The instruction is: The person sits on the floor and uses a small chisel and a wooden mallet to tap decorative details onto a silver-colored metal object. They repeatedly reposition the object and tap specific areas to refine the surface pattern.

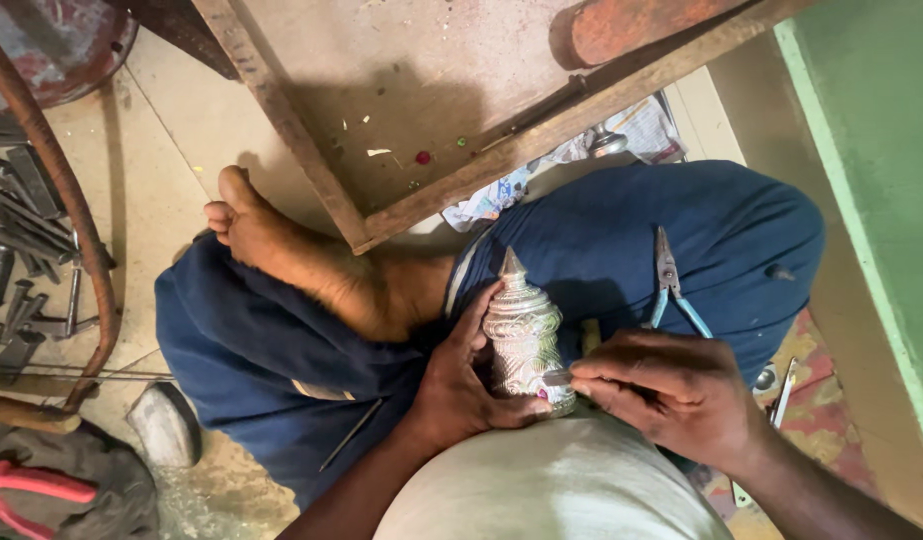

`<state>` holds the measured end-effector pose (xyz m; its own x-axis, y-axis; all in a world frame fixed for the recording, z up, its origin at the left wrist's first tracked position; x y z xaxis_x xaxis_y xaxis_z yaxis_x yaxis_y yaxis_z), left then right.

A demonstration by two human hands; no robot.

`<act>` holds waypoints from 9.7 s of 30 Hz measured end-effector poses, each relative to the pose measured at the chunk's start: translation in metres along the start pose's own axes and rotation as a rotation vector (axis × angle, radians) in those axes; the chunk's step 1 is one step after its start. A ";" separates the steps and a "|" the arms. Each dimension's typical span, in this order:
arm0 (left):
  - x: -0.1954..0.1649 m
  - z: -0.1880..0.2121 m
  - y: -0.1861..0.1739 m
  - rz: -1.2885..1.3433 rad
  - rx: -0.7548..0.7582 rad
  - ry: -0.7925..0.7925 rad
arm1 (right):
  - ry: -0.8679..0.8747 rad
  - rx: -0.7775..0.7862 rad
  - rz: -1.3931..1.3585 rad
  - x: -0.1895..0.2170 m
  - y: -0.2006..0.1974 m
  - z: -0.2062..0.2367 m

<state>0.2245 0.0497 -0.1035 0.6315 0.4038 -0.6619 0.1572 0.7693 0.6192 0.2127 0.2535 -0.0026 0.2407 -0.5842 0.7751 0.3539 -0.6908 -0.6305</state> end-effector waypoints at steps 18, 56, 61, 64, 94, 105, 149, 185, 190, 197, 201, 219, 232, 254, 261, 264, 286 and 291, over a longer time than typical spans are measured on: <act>-0.016 0.010 0.001 0.291 -0.084 0.089 | 0.640 -0.342 -1.024 -0.062 0.027 0.068; -0.061 -0.009 0.009 -0.956 0.110 -0.162 | 0.156 0.252 -0.096 -0.042 0.004 0.015; -0.057 0.001 0.007 -0.900 0.028 0.011 | 0.270 0.055 -0.011 -0.044 -0.033 0.028; -0.053 0.003 0.011 -0.958 -0.033 -0.025 | 0.338 0.013 -0.123 -0.045 -0.036 0.038; -0.040 -0.005 0.030 -1.312 -0.076 0.151 | 0.526 -0.400 -0.262 -0.027 0.017 0.049; -0.042 -0.009 0.033 -1.299 -0.067 0.121 | 0.406 -0.377 -0.087 -0.018 0.012 0.033; -0.045 -0.011 0.041 -1.319 0.000 0.136 | -0.265 0.117 0.340 0.011 -0.016 -0.016; -0.038 -0.015 0.039 -1.393 -0.015 -0.014 | 0.337 -0.338 -0.228 -0.046 0.010 0.037; -0.040 -0.014 0.039 -1.379 -0.053 0.160 | 0.404 -0.352 -0.271 -0.050 0.013 0.044; -0.037 -0.016 0.039 -1.400 -0.031 0.023 | 0.385 -0.412 -0.317 -0.047 0.016 0.047; -0.039 -0.015 0.038 -1.377 -0.049 0.057 | 0.462 -0.402 -0.307 -0.047 0.020 0.050; -0.035 -0.013 0.038 -1.320 -0.086 0.135 | 0.532 -0.510 -0.462 -0.048 0.031 0.062; -0.034 -0.014 0.039 -1.387 -0.057 0.142 | 0.215 -0.319 0.069 -0.018 0.001 0.026; -0.047 -0.014 0.044 -1.322 0.009 0.049 | -0.246 -0.029 0.241 -0.002 -0.014 -0.006; -0.049 -0.012 0.042 -1.315 0.044 0.154 | -0.286 0.007 0.319 -0.003 -0.012 -0.005; -0.048 -0.012 0.042 -1.346 0.046 0.108 | -0.328 0.030 0.340 -0.002 -0.012 -0.005; -0.044 -0.017 0.041 -1.375 0.021 -0.124 | -0.169 0.021 0.281 -0.006 -0.013 -0.003; -0.061 -0.011 0.037 -1.291 -0.027 -0.054 | 0.166 -0.338 -0.001 -0.016 -0.035 0.005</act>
<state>0.1837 0.0587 -0.0451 0.0651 -0.6546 -0.7532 0.6580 0.5956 -0.4607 0.2011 0.2885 0.0074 0.0808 -0.6258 0.7758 0.0293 -0.7765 -0.6294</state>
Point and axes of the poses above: each hand's wrist, its own z-axis away from the middle knuckle, its own y-axis out of the palm, x = y × z, the point moved 3 cm from there along -z, towards the middle knuckle, and after that the axes turned 6 degrees about z, right-handed, at the moved point
